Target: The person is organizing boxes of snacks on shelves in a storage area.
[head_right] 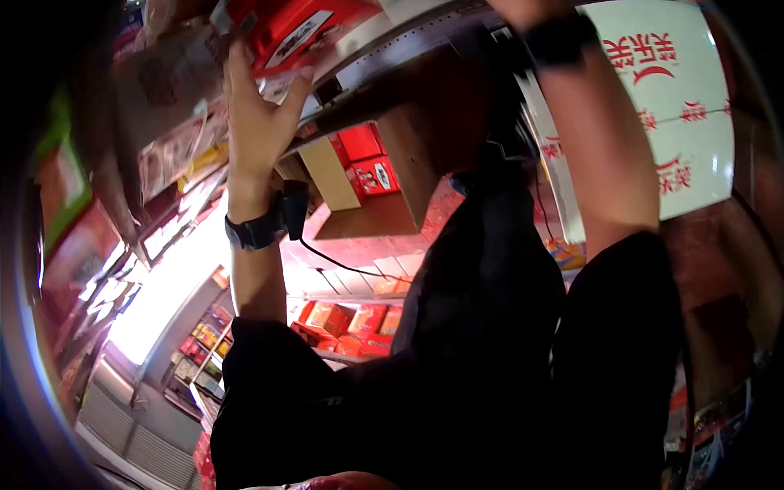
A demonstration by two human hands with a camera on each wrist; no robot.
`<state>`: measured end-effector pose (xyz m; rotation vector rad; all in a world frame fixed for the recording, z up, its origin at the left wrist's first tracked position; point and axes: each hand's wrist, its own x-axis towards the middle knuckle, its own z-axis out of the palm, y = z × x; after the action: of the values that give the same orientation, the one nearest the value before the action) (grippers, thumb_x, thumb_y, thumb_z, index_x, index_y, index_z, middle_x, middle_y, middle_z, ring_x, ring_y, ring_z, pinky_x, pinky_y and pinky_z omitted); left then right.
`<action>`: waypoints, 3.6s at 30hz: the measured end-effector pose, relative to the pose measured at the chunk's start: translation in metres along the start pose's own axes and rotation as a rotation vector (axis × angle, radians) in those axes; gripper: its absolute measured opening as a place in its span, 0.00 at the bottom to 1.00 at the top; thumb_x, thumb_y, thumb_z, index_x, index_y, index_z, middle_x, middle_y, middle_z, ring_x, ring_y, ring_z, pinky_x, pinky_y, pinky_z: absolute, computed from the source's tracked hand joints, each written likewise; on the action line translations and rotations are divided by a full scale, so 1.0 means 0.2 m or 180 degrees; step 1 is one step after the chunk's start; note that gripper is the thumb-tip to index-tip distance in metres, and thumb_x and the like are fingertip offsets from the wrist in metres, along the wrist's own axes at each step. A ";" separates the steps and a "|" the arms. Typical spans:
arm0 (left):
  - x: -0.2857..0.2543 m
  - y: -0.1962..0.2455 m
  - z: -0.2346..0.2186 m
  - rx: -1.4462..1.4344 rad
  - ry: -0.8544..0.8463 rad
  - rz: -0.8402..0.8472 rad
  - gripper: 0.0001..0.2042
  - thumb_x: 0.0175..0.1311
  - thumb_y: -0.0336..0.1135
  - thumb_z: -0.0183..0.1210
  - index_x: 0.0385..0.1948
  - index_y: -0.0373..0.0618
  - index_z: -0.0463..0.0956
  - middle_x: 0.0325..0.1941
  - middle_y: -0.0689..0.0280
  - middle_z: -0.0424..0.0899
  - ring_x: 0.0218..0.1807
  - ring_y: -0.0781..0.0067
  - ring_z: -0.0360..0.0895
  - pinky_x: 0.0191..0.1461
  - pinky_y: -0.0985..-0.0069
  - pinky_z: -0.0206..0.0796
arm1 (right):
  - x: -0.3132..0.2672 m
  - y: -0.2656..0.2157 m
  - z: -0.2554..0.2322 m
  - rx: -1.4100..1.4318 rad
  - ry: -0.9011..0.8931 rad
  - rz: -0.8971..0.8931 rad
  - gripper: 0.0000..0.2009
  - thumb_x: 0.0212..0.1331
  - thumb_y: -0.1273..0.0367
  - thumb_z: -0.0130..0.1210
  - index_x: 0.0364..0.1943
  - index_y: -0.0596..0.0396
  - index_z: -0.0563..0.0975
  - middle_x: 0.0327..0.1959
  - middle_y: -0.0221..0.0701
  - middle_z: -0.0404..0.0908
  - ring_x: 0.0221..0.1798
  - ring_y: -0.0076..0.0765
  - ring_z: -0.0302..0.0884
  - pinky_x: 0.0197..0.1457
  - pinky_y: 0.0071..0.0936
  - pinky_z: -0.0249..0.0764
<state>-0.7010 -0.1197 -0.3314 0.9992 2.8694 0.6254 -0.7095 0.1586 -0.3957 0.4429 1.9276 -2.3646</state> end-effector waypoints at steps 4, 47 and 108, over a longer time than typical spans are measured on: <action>-0.39 0.03 -0.17 -0.0649 0.0654 -0.0377 0.36 0.57 0.32 0.65 0.67 0.39 0.55 0.70 0.46 0.58 0.71 0.52 0.59 0.69 0.62 0.54 | -0.62 0.18 0.16 -0.0407 0.0622 -0.0333 0.14 0.65 0.58 0.51 0.41 0.54 0.78 0.37 0.23 0.80 0.36 0.21 0.72 0.41 0.21 0.67; -2.30 -0.19 1.51 -0.3793 0.2666 -0.6134 0.52 0.55 0.49 0.66 0.71 0.34 0.37 0.76 0.39 0.26 0.78 0.48 0.26 0.78 0.61 0.31 | -0.51 2.78 1.88 -0.4776 -0.3110 0.0024 0.34 0.44 0.52 0.70 0.48 0.67 0.77 0.44 0.44 0.83 0.48 0.43 0.81 0.55 0.33 0.74; -2.27 -0.30 1.39 -0.3661 0.1903 -0.5353 0.25 0.63 0.39 0.60 0.62 0.48 0.65 0.77 0.45 0.35 0.78 0.51 0.39 0.76 0.60 0.41 | -0.53 2.72 2.01 -0.2649 -0.3379 0.3207 0.38 0.53 0.51 0.66 0.60 0.66 0.68 0.56 0.43 0.75 0.60 0.38 0.70 0.61 0.32 0.68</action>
<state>-0.3305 -0.3370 -0.6523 -1.6255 1.7500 1.8045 -0.5592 -0.3627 -0.8137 0.0072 1.3789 -0.7432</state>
